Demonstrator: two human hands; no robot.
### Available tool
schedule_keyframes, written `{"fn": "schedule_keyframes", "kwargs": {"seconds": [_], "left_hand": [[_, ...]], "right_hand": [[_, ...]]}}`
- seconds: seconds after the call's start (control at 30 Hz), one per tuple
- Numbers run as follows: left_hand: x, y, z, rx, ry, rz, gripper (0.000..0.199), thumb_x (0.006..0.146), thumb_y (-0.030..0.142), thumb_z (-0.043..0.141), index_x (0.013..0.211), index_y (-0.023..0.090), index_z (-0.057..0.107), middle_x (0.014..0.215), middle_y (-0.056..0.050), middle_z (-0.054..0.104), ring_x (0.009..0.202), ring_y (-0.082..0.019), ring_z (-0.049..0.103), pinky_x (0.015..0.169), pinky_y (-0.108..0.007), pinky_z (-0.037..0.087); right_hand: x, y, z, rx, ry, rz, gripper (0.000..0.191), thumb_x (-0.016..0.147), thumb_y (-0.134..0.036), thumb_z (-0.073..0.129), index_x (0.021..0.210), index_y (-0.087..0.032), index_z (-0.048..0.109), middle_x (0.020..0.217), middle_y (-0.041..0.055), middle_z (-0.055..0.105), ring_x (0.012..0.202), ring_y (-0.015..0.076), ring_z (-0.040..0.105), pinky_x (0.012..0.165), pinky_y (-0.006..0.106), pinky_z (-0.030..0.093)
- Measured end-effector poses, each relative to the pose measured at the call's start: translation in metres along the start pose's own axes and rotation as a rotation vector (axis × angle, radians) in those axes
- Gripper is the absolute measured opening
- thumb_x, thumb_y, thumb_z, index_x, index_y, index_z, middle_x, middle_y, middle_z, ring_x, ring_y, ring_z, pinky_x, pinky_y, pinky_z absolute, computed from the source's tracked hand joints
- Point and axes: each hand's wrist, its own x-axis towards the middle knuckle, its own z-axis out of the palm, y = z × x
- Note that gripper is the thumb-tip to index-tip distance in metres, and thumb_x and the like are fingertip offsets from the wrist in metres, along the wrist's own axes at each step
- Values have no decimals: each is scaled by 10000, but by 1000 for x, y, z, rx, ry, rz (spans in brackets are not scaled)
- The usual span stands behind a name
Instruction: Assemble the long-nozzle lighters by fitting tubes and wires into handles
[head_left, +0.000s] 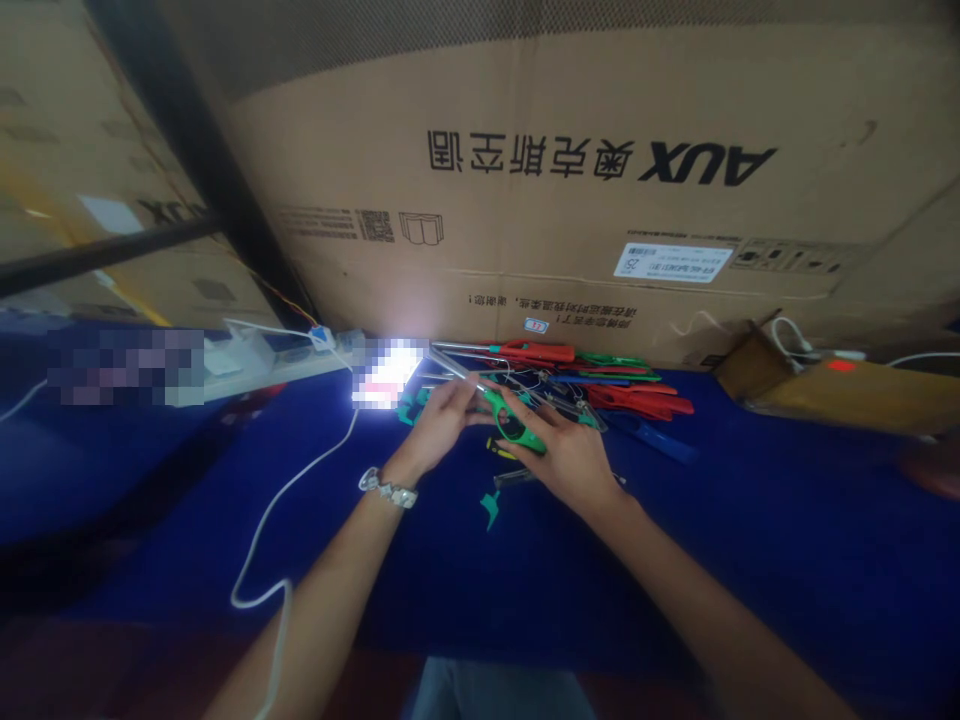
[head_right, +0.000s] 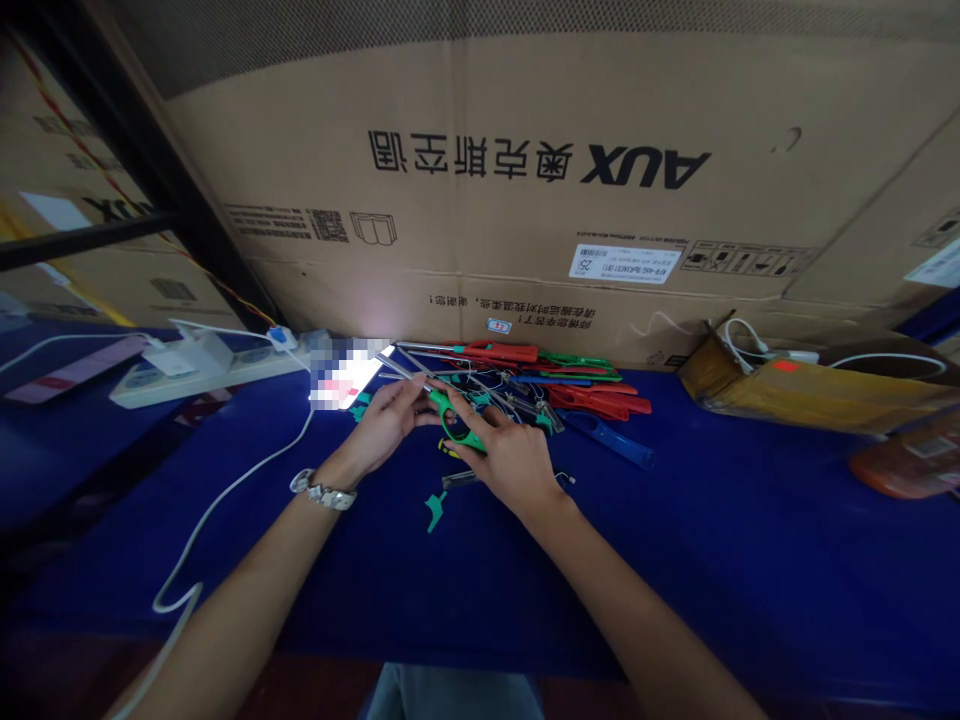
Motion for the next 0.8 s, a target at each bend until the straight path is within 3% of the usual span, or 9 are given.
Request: {"fn": "schedule_keyframes", "kwargs": {"seconds": [0.3,0.43,0.6,0.8], "left_hand": [[0,-1,5,-7,45,-6,391,821,504,732,901,121,724,833,-94,746,883,-234,729,790,-361,618],[-2,2,8,-26,60,-9,400,792,512,755,882,123,731,840,-94,752,883,-243,728,809,-388,617],[-3,5,9,-99,33,-1,344,781,476,773,838,138,746,900,-103,765,920,-247,725,855,-401,599],[-7,5,13,-105,-18,14,271,714,270,852,950,162,776,930,-77,774,872,-181,727,889,-320,565]], "right_hand": [[2,-4,-1,-102,-4,46,676,955,-657,444,1552,-358,337,1048,47,729,750,195,684,592,271,429],[2,-7,-2,-136,6,58,603,1004,-612,363,1552,-364,334,1024,44,727,741,179,670,578,267,400],[1,-2,2,-104,87,48,535,992,-557,464,1494,-371,454,976,18,732,705,161,666,560,260,394],[-2,2,4,-7,245,10,445,994,-498,506,1402,-338,586,940,18,740,748,138,678,633,232,459]]}}
